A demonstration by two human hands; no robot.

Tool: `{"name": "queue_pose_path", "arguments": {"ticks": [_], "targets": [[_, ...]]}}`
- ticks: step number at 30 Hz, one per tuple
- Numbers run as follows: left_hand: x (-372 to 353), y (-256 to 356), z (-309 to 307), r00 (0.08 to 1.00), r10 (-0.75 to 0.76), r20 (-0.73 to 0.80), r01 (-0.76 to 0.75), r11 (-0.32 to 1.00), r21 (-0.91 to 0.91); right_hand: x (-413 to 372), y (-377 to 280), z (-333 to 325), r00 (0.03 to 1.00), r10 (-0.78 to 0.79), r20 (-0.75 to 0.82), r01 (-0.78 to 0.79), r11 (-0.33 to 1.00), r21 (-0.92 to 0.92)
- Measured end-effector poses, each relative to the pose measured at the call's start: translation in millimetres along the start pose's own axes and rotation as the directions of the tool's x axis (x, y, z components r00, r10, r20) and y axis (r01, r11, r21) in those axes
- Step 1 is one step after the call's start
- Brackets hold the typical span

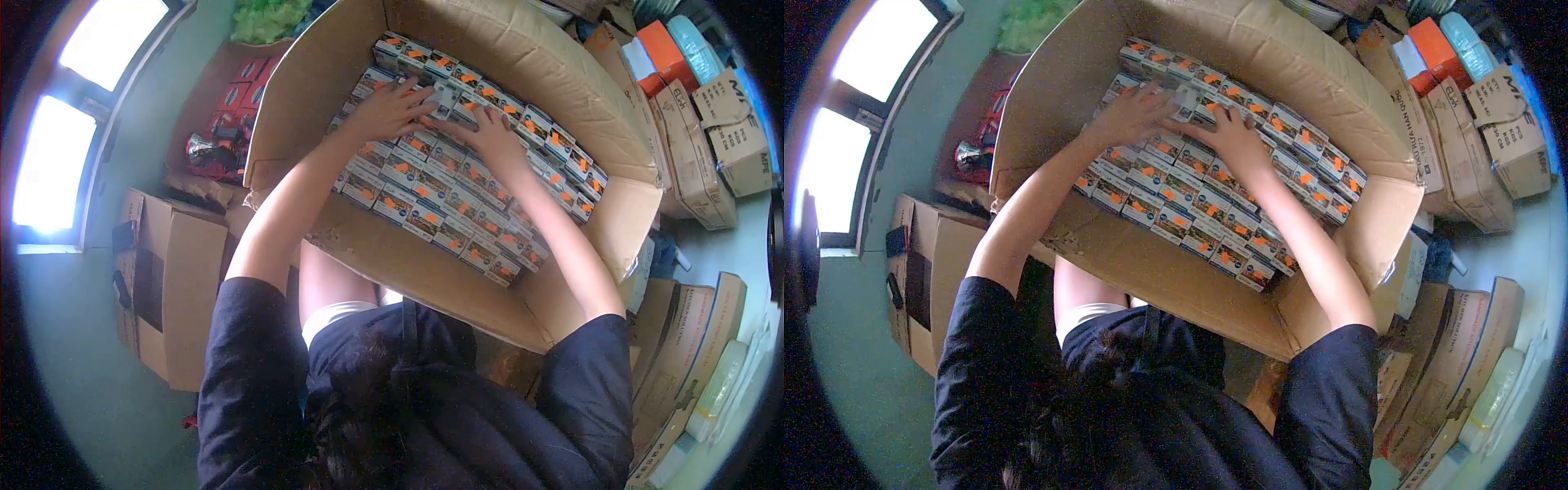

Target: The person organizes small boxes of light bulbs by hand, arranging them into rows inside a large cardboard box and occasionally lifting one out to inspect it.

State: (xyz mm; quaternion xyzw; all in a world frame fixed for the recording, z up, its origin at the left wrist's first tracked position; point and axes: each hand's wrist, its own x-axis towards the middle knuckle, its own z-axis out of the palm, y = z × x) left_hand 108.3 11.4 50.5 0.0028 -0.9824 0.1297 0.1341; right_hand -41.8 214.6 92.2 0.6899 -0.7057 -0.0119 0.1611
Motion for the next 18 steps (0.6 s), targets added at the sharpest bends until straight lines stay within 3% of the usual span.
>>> {"name": "queue_pose_path", "arguments": {"ticks": [1,7,10,13,16,18], "targets": [[1,3,-5,1.0,-0.023,0.0,0.023,0.999,-0.044,-1,1,-5,1.0,-0.003,-0.029,0.003,1.0,0.021],[13,10,-10,0.999,-0.033,0.038,0.028,0.993,0.117,-2,4,-14,0.998,0.066,0.007,-0.066,0.982,0.174],[15,8,-11,0.992,-0.093,0.088,0.097,0.994,-0.045,-2,7,-19,0.992,0.123,0.034,-0.127,0.934,0.333],[15,4,-12,0.998,-0.049,-0.04,0.044,0.992,-0.118,-7,13,-5,0.995,0.102,-0.023,-0.089,0.94,0.33],[14,8,-17,0.999,-0.018,-0.034,0.017,0.999,-0.028,-11,14,1,0.993,0.098,-0.06,-0.078,0.956,0.284],[18,9,-20,0.998,-0.06,-0.017,0.057,0.992,-0.11,-11,16,3,0.993,0.087,-0.076,-0.062,0.956,0.287]]}}
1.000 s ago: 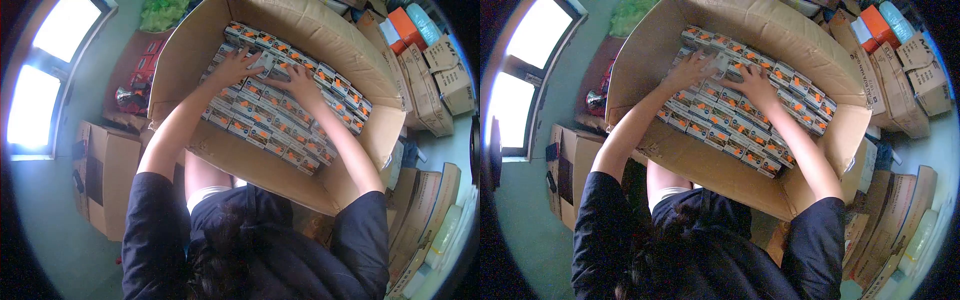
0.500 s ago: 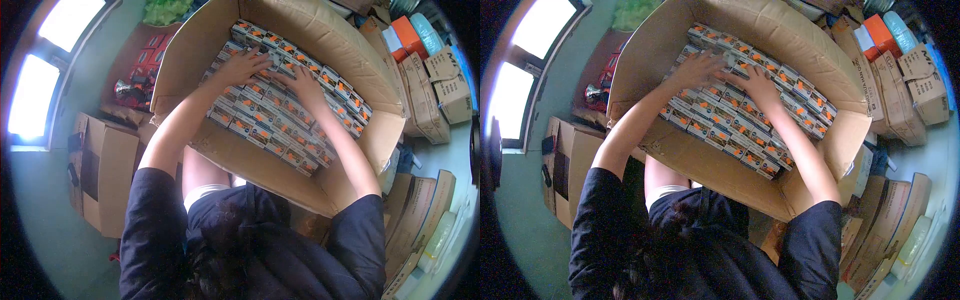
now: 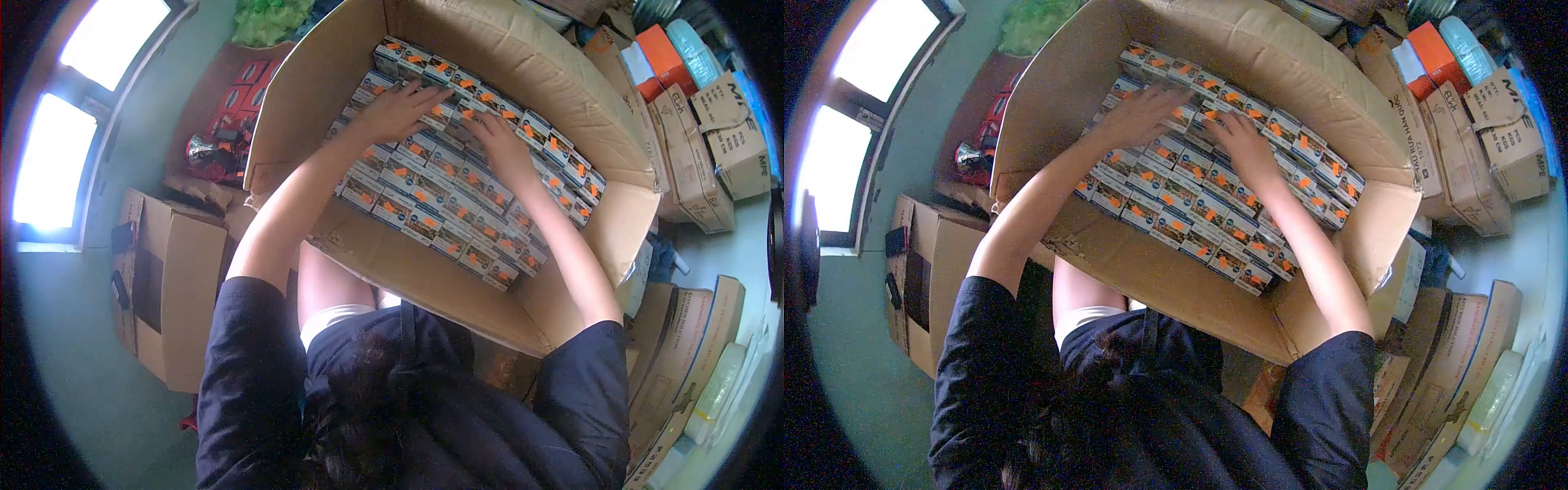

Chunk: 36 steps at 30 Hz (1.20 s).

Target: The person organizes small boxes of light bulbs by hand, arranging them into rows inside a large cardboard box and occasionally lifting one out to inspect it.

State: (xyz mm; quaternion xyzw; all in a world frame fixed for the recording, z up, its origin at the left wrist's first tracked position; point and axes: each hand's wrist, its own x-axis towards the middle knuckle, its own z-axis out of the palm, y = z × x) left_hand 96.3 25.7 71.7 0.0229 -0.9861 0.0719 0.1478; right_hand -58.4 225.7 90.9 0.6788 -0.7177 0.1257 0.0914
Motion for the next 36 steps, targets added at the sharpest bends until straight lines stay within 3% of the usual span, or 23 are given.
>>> {"name": "queue_pose_path", "arguments": {"ticks": [1,4,7,10,19,22,31,36], "targets": [[2,1,-1,1.0,-0.021,0.008,0.021,0.999,-0.04,0,1,0,1.0,-0.008,-0.006,0.008,1.0,0.002],[8,5,-9,0.999,-0.009,0.048,0.002,0.99,0.144,0,1,0,1.0,-0.009,-0.009,0.009,1.0,0.013],[12,7,1,0.999,-0.035,0.015,0.033,0.99,0.134,-2,1,2,0.999,-0.017,-0.038,0.018,1.0,0.022],[15,7,2,0.994,-0.032,0.102,0.019,0.992,0.129,-2,1,1,0.997,-0.057,-0.058,0.059,0.998,0.034],[29,11,-1,0.997,-0.011,0.071,-0.01,0.96,0.28,-5,0,-2,0.998,-0.056,-0.042,0.057,0.998,0.021],[33,16,-4,0.986,-0.064,0.152,0.018,0.958,0.287,-5,3,-3,0.998,-0.047,0.03,0.044,0.993,0.106],[28,12,4,0.999,-0.04,0.004,0.038,0.974,0.222,-6,14,-11,0.989,-0.141,0.039,0.129,0.968,0.216],[11,6,-26,0.993,-0.051,0.105,0.026,0.973,0.228,-4,12,-15,0.98,-0.19,0.051,0.176,0.963,0.203]]}}
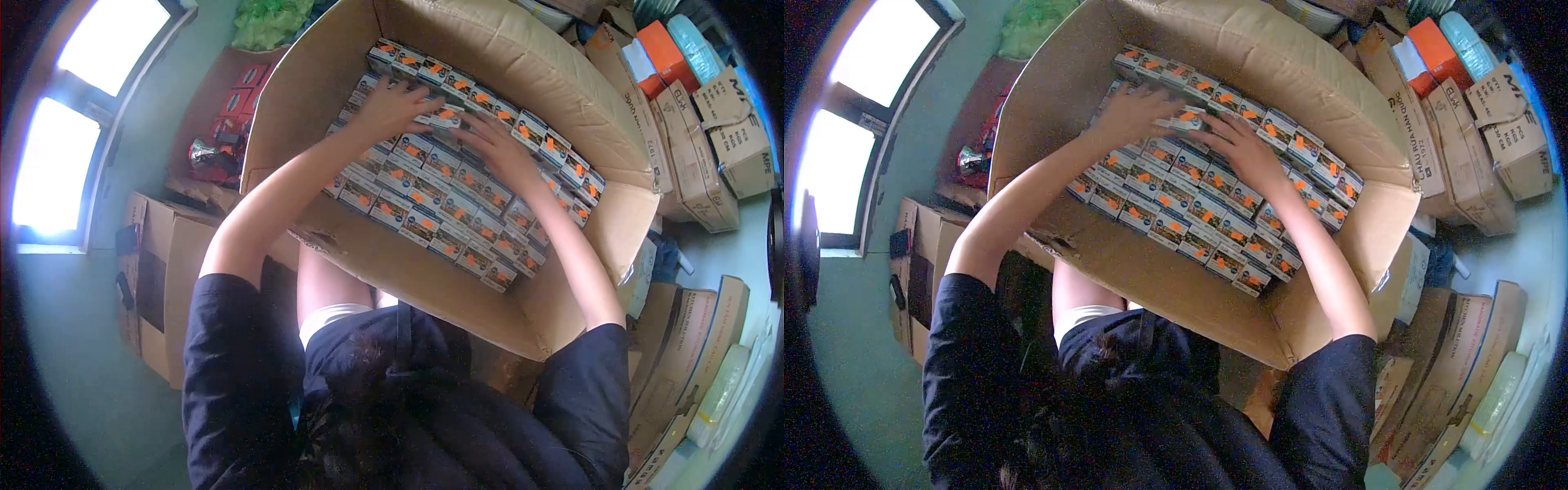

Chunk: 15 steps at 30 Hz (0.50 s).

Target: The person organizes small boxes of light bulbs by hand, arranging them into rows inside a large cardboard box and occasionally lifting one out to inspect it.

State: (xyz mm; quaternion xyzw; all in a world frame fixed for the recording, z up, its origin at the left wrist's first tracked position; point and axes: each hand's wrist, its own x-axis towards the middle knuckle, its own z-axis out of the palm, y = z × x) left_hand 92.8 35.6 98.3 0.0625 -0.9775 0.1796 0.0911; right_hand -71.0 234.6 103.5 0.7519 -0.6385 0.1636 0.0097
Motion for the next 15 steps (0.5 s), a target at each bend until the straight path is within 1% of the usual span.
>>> {"name": "queue_pose_path", "arguments": {"ticks": [1,4,7,10,13,15], "targets": [[-5,-2,-3,1.0,0.004,0.012,-0.004,1.0,0.008,1,1,2,1.0,-0.012,0.002,0.012,1.0,-0.018],[-17,-9,-4,0.996,-0.066,-0.058,0.067,0.998,0.017,1,6,11,1.0,0.001,-0.023,-0.004,0.995,-0.096],[-27,-16,-8,0.988,-0.146,-0.045,0.145,0.989,-0.027,-3,10,9,0.999,0.036,-0.04,-0.032,0.996,0.083],[-33,-14,-2,0.965,-0.239,-0.108,0.206,0.945,-0.253,-5,14,14,0.999,0.035,-0.042,-0.034,0.999,0.042],[-31,-11,-5,0.957,-0.287,-0.049,0.256,0.91,-0.327,-5,10,8,0.999,0.033,-0.026,-0.032,0.999,0.031],[-31,-14,-14,0.953,-0.282,-0.11,0.242,0.928,-0.285,-5,13,10,1.0,0.012,-0.029,-0.011,1.0,0.02]]}}
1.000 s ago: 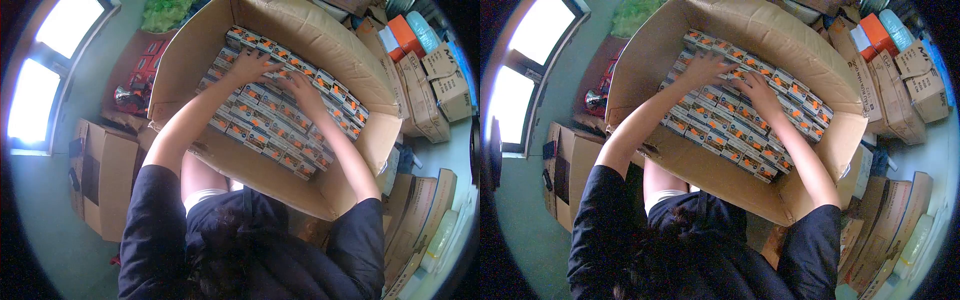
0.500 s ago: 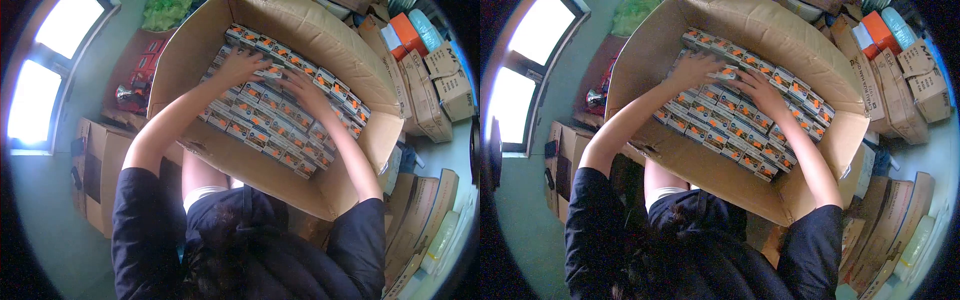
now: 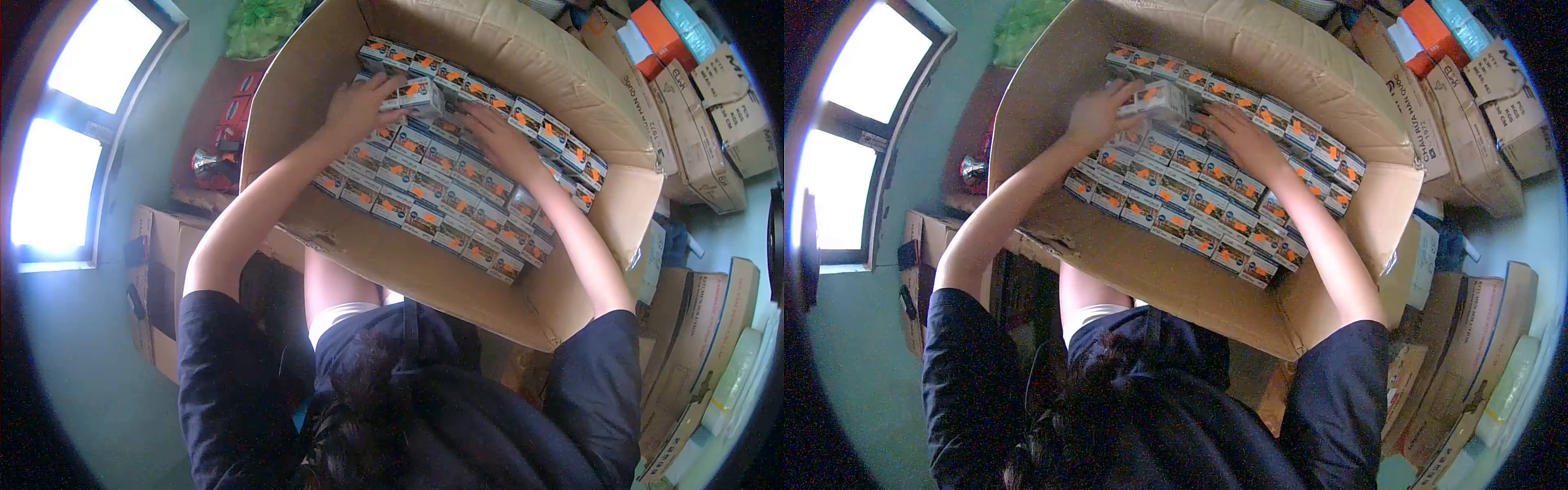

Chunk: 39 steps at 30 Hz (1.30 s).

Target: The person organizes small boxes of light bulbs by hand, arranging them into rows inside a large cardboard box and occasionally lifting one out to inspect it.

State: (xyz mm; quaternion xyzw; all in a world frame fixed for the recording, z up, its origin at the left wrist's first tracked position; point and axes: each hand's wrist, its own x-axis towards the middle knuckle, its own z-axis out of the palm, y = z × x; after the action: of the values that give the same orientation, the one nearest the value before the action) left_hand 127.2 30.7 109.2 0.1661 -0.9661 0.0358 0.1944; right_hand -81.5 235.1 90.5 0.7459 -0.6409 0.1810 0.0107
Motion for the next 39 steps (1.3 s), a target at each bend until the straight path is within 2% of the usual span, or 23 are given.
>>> {"name": "queue_pose_path", "arguments": {"ticks": [1,4,9,13,16,19,25,28,31,34,37,39], "targets": [[0,-1,-6,1.0,0.011,-0.028,-0.01,1.0,0.023,0,1,1,1.0,-0.012,-0.002,0.012,1.0,-0.005],[3,-12,-24,0.995,-0.09,0.044,0.091,0.995,-0.028,0,1,2,1.0,-0.014,-0.009,0.014,1.0,-0.016],[-5,-24,-33,0.972,-0.162,0.172,0.164,0.986,0.005,0,0,4,1.0,0.005,-0.017,-0.006,1.0,-0.016],[-14,-22,-10,0.953,-0.198,0.229,0.194,0.98,0.043,1,0,4,1.0,0.001,-0.024,-0.002,1.0,-0.008],[-19,-17,9,0.932,-0.244,0.267,0.256,0.967,-0.008,1,1,5,0.998,-0.023,-0.053,0.022,0.999,-0.03],[-21,-19,16,0.944,-0.224,0.243,0.227,0.974,0.015,0,1,6,0.999,-0.019,-0.043,0.018,0.999,-0.034],[-14,-19,8,0.972,-0.206,0.113,0.177,0.959,0.221,1,3,8,1.0,0.0,-0.03,-0.001,0.998,-0.056],[0,-23,3,0.932,-0.357,0.054,0.339,0.916,0.213,1,1,6,0.999,-0.014,-0.045,0.012,0.999,-0.044],[7,-21,21,0.925,-0.378,0.04,0.325,0.842,0.431,1,5,11,0.999,0.012,-0.03,-0.014,0.999,-0.052],[12,-23,35,0.887,-0.461,-0.006,0.431,0.825,0.365,1,1,8,0.999,0.025,-0.02,-0.026,0.999,-0.037],[2,-24,39,0.92,-0.387,-0.066,0.385,0.855,0.347,0,-6,1,0.999,-0.009,-0.051,0.003,0.993,-0.114],[-4,-25,39,0.942,-0.332,-0.056,0.328,0.869,0.37,-3,-5,8,0.99,-0.01,-0.139,-0.012,0.988,-0.154]]}}
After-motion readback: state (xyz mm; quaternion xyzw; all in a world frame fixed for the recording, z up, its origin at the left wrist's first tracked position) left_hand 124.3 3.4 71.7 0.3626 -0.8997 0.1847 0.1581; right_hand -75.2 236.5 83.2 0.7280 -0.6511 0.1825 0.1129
